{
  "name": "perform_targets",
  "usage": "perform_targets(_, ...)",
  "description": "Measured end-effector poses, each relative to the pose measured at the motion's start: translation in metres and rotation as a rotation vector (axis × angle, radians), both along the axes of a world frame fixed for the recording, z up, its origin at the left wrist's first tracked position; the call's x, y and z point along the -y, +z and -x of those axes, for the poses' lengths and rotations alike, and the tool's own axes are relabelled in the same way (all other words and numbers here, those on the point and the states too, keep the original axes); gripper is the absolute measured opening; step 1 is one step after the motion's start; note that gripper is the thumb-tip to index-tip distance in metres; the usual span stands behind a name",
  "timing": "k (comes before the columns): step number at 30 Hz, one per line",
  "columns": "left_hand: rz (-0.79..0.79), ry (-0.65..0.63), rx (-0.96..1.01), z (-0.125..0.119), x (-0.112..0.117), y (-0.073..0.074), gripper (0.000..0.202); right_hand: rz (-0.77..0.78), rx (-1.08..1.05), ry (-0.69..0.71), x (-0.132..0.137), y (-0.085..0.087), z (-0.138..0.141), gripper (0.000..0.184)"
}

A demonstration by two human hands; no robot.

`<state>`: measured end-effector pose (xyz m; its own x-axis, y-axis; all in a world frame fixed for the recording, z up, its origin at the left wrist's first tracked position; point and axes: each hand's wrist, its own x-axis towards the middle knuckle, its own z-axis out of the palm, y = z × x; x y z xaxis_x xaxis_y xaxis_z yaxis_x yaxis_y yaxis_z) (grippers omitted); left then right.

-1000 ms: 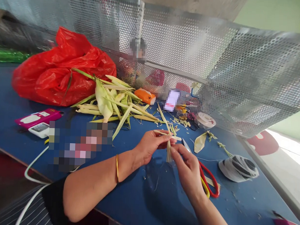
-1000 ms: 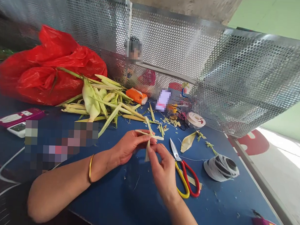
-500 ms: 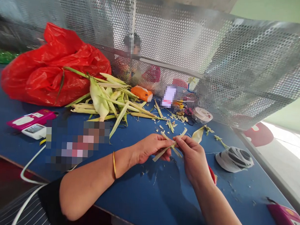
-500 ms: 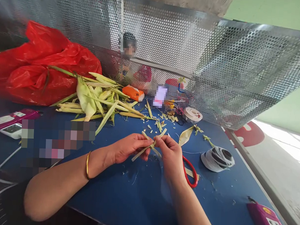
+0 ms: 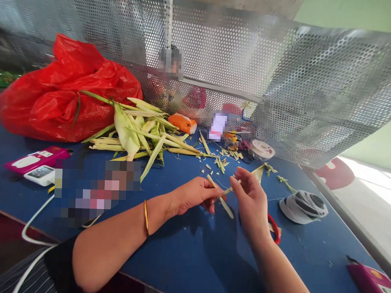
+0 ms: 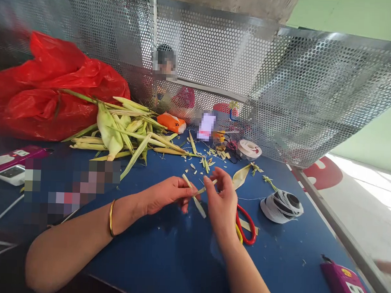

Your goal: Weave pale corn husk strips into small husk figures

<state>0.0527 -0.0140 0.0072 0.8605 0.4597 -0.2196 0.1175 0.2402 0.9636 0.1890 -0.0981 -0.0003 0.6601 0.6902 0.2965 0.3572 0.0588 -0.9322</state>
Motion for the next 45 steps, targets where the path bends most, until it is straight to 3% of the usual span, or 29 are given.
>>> perform_targets(3,-0.043,-0.048,-0.015,-0.002,0.002,-0.003,0.023,0.066,0.229,0.131,0.001,0.004,0.000,0.024)
perform_targets(6,-0.100,-0.058,-0.034,-0.004,0.003,-0.007,0.010,0.188,0.201,0.255,0.001,0.002,0.006,0.020)
perform_targets(10,-0.039,-0.011,-0.067,-0.004,0.004,-0.007,0.007,0.205,0.140,0.211,0.001,-0.002,0.012,0.018)
perform_targets(18,0.022,0.089,-0.101,-0.001,-0.002,0.000,0.038,0.074,0.126,0.149,0.003,0.004,0.011,0.016)
perform_targets(21,0.037,0.086,-0.111,0.000,-0.004,0.001,0.041,0.059,0.099,0.114,0.002,0.004,0.012,0.016)
perform_targets(26,-0.008,0.054,-0.091,0.000,-0.002,0.002,0.036,0.066,0.031,0.212,-0.001,0.003,0.010,0.018)
perform_targets(35,-0.027,0.232,-0.083,0.001,-0.005,0.006,0.040,0.216,0.273,0.192,-0.002,-0.001,-0.003,0.026)
perform_targets(45,-0.066,0.127,-0.098,0.001,-0.007,0.005,0.026,0.224,0.471,0.103,0.000,-0.002,-0.004,0.027)
